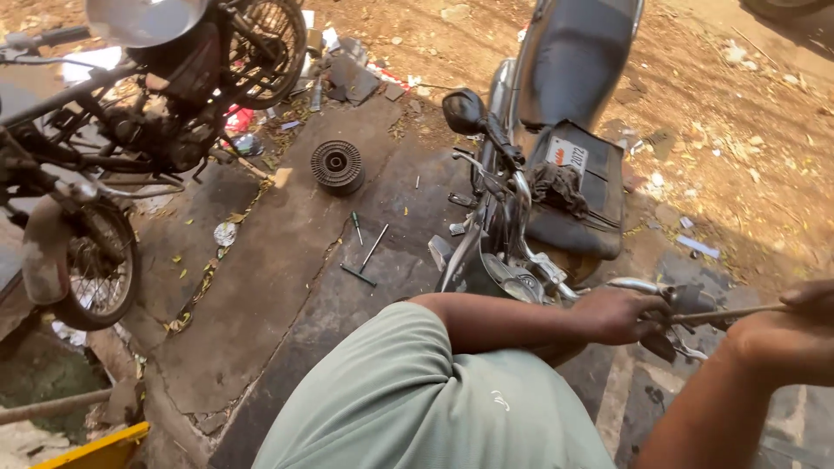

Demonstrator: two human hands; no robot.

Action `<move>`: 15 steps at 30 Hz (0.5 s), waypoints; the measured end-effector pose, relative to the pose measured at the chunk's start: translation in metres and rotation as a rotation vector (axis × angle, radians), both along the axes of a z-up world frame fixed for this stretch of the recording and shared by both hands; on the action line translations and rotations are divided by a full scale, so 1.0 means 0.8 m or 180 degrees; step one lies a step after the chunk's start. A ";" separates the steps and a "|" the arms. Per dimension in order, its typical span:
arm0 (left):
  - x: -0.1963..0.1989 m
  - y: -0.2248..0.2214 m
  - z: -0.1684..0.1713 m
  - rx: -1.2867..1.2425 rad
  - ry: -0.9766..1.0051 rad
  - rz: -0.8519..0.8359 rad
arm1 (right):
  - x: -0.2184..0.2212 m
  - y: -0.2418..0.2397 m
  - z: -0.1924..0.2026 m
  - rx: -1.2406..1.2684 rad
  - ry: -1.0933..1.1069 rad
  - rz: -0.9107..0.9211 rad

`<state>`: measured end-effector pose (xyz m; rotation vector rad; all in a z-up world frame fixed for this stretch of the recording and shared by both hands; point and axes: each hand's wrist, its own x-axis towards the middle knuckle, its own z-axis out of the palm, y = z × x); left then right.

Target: Using a T-handle wrench to adjust or repair components on a motorcycle handlebar.

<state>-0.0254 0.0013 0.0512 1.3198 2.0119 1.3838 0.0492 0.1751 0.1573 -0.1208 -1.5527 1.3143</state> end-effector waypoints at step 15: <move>0.000 0.002 -0.006 -0.0086 0.0106 -0.0106 | 0.024 0.056 -0.039 -0.0600 -0.0381 0.0972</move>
